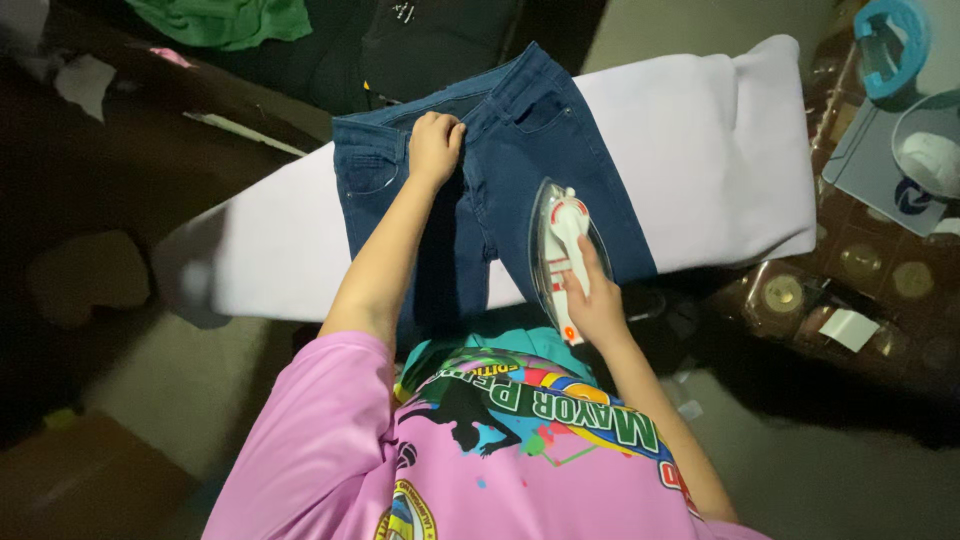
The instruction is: The person irons a pair of blue jeans on an ironing board. They smooth the fabric with their hands, use a white iron to press the waistband and legs, and flip the garment to iron the reverse side.
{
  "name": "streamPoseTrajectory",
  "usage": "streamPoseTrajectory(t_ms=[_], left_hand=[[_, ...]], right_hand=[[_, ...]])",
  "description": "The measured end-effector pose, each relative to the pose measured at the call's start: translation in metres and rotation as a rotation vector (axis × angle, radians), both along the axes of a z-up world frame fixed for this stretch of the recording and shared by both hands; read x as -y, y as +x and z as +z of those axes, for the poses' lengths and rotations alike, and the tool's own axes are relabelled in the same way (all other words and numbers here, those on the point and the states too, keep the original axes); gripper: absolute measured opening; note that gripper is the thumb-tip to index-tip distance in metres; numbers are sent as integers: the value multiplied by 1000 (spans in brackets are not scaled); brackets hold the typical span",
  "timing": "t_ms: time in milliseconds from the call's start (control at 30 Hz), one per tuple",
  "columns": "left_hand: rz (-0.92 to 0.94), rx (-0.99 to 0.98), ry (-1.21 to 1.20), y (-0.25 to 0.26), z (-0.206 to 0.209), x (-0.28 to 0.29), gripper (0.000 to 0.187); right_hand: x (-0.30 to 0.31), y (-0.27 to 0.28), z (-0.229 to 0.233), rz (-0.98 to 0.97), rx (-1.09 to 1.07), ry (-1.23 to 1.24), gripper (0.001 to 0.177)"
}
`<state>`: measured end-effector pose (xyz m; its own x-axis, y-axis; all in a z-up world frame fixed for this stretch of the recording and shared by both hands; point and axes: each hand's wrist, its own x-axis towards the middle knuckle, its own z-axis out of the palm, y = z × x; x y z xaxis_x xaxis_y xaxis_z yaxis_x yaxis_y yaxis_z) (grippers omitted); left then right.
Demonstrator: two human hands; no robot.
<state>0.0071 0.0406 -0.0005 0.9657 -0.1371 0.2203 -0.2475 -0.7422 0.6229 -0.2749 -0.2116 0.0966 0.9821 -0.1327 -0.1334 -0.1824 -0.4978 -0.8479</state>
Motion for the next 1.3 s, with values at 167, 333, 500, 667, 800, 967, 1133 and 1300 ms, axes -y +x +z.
streamPoseTrajectory(t_ms=[167, 333, 500, 667, 800, 967, 1133, 1300], left_hand=[[-29, 56, 347, -22, 8, 22, 45], [-356, 187, 524, -44, -4, 49, 58], [-412, 77, 483, -55, -16, 50, 57], [-405, 62, 512, -54, -17, 47, 59], [-405, 67, 508, -54, -18, 47, 59], [-408, 87, 497, -55, -23, 45, 58], [-409, 89, 493, -54, -24, 46, 58], [-414, 55, 499, -54, -21, 46, 59]], right_hand=[[-5, -7, -4, -55, 78, -35, 59], [-13, 36, -5, -133, -28, -19, 63], [-22, 91, -3, -141, 121, -69, 62], [-29, 102, 0, -185, 121, -85, 60], [-25, 80, 0, -194, 99, -49, 61], [-24, 40, -1, -195, 170, -100, 60], [-24, 51, -5, -240, 137, -116, 60], [-22, 94, -6, -262, 136, -93, 61]])
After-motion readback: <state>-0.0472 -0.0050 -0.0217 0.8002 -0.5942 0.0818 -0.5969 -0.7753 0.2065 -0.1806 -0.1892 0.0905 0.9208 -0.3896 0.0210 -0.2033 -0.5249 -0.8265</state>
